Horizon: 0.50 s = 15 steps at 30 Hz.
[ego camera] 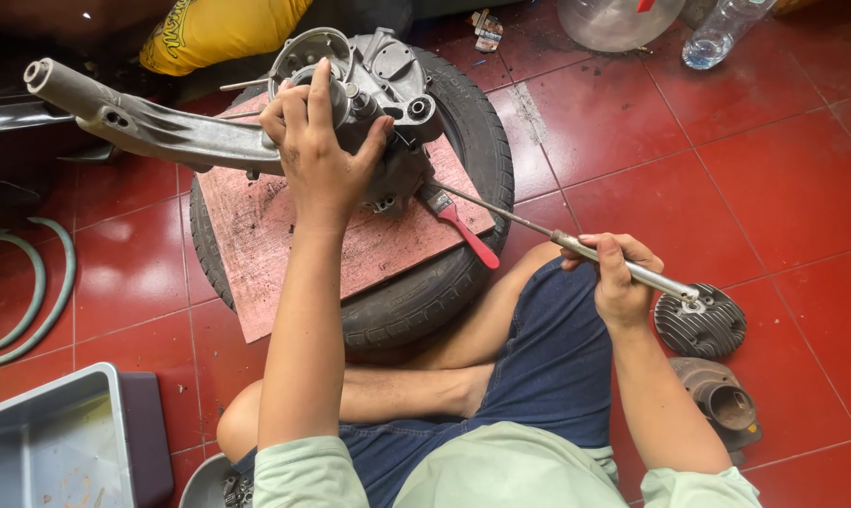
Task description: The person sits on the floor and cleans a motorcycle engine cylinder head using a red-handled brush and a metal rod. They scrub the exterior fins and interior surfaces of the cylinder head, which rests on a tire, and also handle a separate engine cover.
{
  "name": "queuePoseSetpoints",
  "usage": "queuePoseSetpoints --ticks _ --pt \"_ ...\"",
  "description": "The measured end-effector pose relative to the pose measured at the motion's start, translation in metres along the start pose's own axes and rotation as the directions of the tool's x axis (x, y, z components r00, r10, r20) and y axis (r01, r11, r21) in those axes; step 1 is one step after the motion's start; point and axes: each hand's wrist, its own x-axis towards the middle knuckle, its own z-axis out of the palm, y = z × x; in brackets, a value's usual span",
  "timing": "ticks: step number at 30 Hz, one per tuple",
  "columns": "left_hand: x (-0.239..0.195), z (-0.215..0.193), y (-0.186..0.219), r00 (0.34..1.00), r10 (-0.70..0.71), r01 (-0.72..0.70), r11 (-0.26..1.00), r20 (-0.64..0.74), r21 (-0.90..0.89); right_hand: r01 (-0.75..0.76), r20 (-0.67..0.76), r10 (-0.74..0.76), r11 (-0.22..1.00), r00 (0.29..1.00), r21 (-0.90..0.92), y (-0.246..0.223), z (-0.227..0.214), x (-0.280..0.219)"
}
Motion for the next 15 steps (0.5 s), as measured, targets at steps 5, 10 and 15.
queuePoseSetpoints --ticks 5,10,15 --pt "-0.003 0.008 0.008 0.998 -0.049 0.050 0.998 -0.045 0.026 0.008 0.010 -0.008 1.000 1.000 0.000 0.005 0.002 0.002" --pt "-0.002 0.030 0.012 0.980 -0.129 0.142 0.987 -0.151 0.076 -0.009 -0.009 0.009 1.000 1.000 -0.016 0.003 0.004 0.005" --pt "-0.001 0.048 0.004 0.968 -0.123 0.151 0.981 -0.218 0.119 -0.001 -0.012 0.001 1.000 1.000 -0.011 0.003 0.003 0.009"
